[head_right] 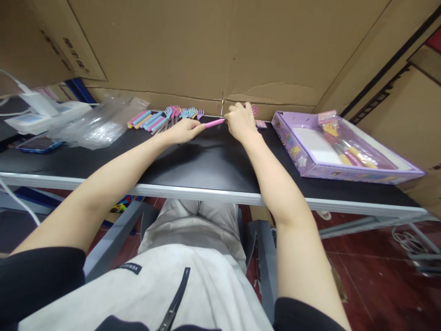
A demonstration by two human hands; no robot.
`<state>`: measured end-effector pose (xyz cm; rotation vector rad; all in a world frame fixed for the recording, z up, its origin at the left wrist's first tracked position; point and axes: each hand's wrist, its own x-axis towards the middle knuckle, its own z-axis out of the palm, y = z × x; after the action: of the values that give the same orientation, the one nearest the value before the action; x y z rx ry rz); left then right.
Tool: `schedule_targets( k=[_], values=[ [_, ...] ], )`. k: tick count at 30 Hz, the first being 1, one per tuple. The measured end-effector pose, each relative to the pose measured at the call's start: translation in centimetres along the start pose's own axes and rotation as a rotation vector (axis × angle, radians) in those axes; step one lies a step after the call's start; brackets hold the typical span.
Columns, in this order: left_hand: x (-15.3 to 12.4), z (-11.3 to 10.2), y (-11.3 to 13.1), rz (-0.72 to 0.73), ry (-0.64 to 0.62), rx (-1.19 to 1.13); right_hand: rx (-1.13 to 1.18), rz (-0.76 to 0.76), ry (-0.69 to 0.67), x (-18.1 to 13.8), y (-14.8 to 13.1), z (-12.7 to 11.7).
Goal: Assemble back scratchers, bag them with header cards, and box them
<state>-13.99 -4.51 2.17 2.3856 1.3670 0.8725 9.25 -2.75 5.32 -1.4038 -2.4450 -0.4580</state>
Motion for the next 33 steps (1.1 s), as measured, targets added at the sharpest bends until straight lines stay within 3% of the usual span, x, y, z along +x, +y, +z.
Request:
schedule_targets(
  k=[10, 21, 27, 33],
  values=[
    [-1.1, 2.6, 3.4, 0.007, -0.228, 0.458, 0.044, 0.068, -0.108, 1.0, -1.2, 2.9],
    [-1.3, 2.7, 3.4, 0.111, -0.238, 0.429, 0.24, 0.096, -0.23, 1.8, -0.7, 6.9],
    [-0.9, 2.9, 2.5, 0.124, -0.226, 0.399, 0.326, 0.142, -0.219, 1.7, -0.3, 7.0],
    [-0.3, 2.2, 1.1, 0.137, -0.164, 0.407, 0.176, 0.306, -0.276, 1.2, -0.4, 5.9]
  ],
)
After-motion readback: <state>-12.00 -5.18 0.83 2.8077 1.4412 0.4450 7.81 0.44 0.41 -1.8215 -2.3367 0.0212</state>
